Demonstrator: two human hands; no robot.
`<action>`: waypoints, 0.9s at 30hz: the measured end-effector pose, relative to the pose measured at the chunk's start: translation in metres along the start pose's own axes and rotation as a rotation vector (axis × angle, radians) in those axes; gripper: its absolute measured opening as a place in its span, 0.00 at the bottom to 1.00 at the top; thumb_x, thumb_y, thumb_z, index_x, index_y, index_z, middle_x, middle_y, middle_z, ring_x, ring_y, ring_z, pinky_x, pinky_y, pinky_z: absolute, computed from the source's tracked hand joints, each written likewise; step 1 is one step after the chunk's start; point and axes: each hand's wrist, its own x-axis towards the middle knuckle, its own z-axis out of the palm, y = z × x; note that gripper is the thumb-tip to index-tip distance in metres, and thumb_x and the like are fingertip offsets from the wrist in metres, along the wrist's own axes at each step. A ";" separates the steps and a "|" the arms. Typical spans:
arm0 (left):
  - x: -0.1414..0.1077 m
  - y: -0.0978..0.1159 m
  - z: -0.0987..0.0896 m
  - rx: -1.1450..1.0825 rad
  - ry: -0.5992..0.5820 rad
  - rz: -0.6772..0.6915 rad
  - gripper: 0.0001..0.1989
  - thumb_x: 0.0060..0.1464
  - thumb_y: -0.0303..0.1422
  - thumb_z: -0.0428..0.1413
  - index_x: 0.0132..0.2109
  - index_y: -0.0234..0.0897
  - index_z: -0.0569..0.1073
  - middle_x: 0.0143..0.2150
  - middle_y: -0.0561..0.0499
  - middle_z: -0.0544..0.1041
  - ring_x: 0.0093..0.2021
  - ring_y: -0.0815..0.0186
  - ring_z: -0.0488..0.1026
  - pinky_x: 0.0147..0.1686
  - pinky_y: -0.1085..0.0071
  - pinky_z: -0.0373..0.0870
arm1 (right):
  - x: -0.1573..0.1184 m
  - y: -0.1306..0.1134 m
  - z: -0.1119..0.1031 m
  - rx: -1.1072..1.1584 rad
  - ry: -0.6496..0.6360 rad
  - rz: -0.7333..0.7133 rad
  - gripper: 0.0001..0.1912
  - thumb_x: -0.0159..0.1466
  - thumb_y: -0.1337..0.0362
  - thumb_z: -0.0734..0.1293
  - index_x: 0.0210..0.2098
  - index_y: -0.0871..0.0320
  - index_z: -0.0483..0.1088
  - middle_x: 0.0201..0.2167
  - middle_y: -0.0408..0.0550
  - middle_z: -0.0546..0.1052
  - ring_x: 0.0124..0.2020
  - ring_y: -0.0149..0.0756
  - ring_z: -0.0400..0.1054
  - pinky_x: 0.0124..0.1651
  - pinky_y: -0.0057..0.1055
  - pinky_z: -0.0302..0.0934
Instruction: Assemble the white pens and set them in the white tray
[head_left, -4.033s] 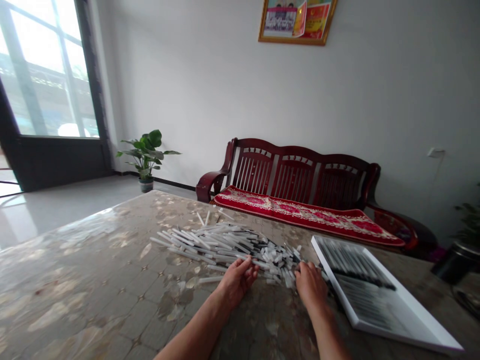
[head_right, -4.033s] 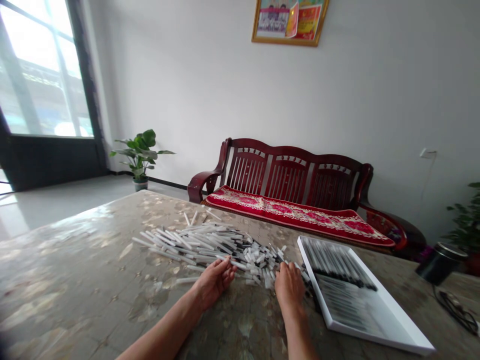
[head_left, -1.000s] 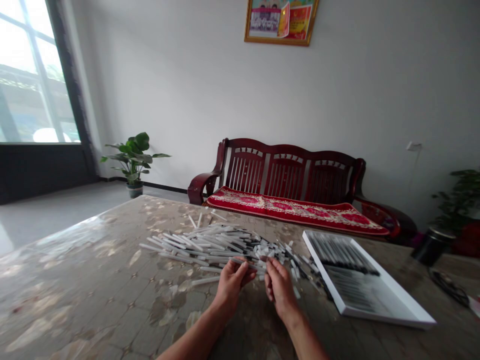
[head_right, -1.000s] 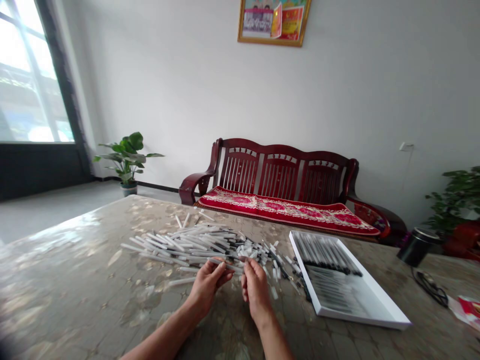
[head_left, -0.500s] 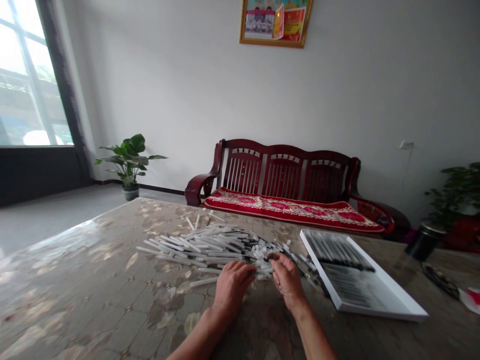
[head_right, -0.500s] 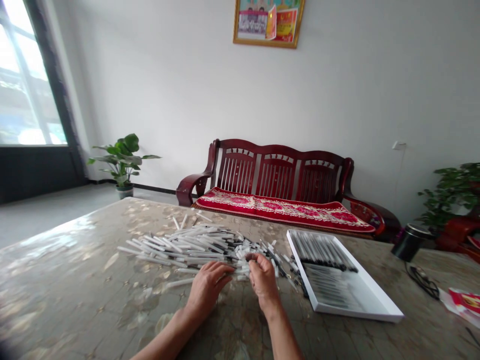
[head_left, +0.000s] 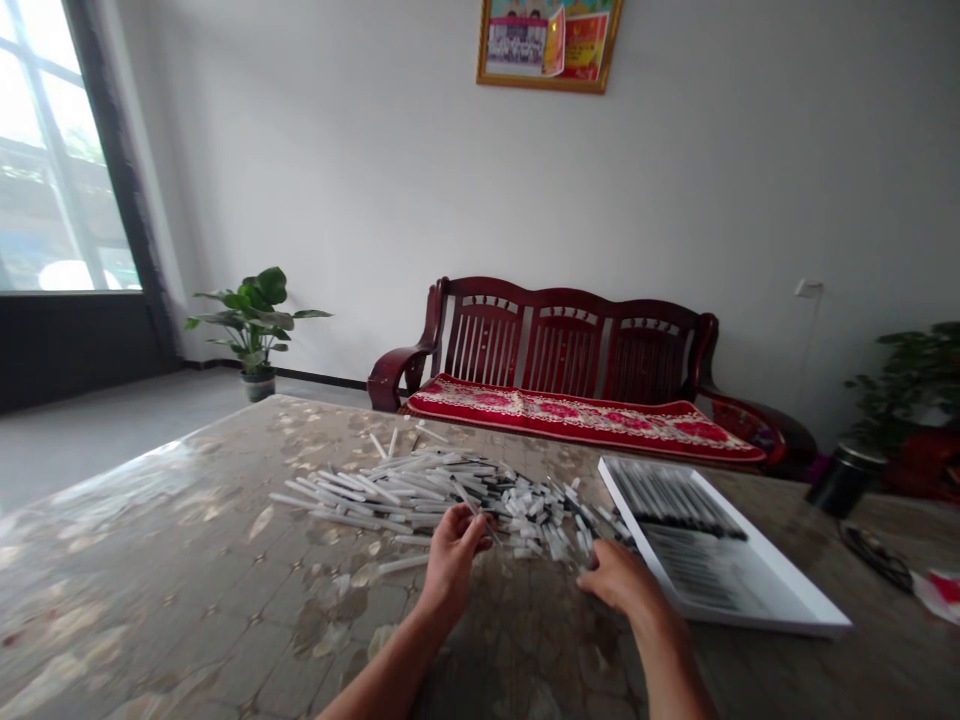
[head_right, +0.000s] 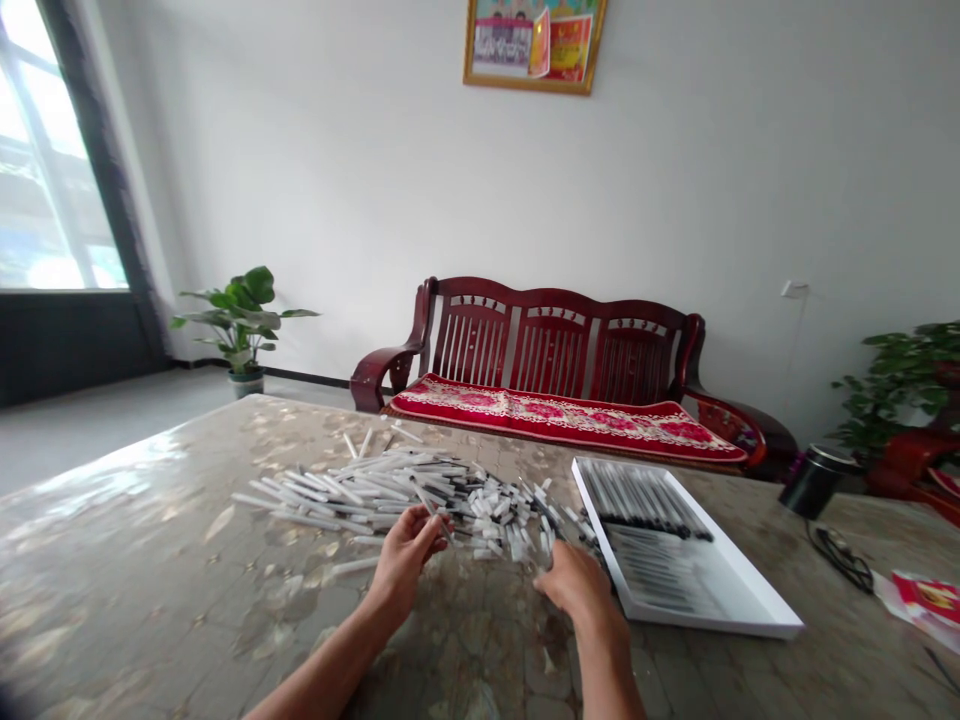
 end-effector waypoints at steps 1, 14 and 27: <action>-0.001 0.001 0.001 -0.045 0.006 -0.034 0.26 0.31 0.45 0.72 0.35 0.37 0.72 0.30 0.50 0.80 0.30 0.66 0.76 0.30 0.74 0.70 | 0.000 -0.001 0.001 -0.016 0.011 -0.008 0.06 0.46 0.68 0.70 0.20 0.52 0.69 0.23 0.45 0.76 0.27 0.40 0.72 0.26 0.29 0.50; 0.002 0.001 -0.002 -0.292 0.055 -0.114 0.24 0.32 0.35 0.75 0.32 0.37 0.69 0.31 0.52 0.80 0.32 0.69 0.79 0.35 0.74 0.78 | -0.019 -0.094 0.008 0.310 0.239 -0.476 0.11 0.60 0.71 0.65 0.38 0.52 0.76 0.37 0.46 0.79 0.39 0.39 0.75 0.41 0.30 0.63; 0.000 0.001 0.001 -0.211 0.056 -0.089 0.27 0.27 0.38 0.75 0.32 0.37 0.69 0.27 0.55 0.78 0.28 0.71 0.76 0.32 0.74 0.76 | -0.021 -0.096 0.026 0.216 0.383 -0.549 0.12 0.61 0.74 0.65 0.40 0.53 0.75 0.36 0.46 0.77 0.37 0.37 0.74 0.39 0.28 0.66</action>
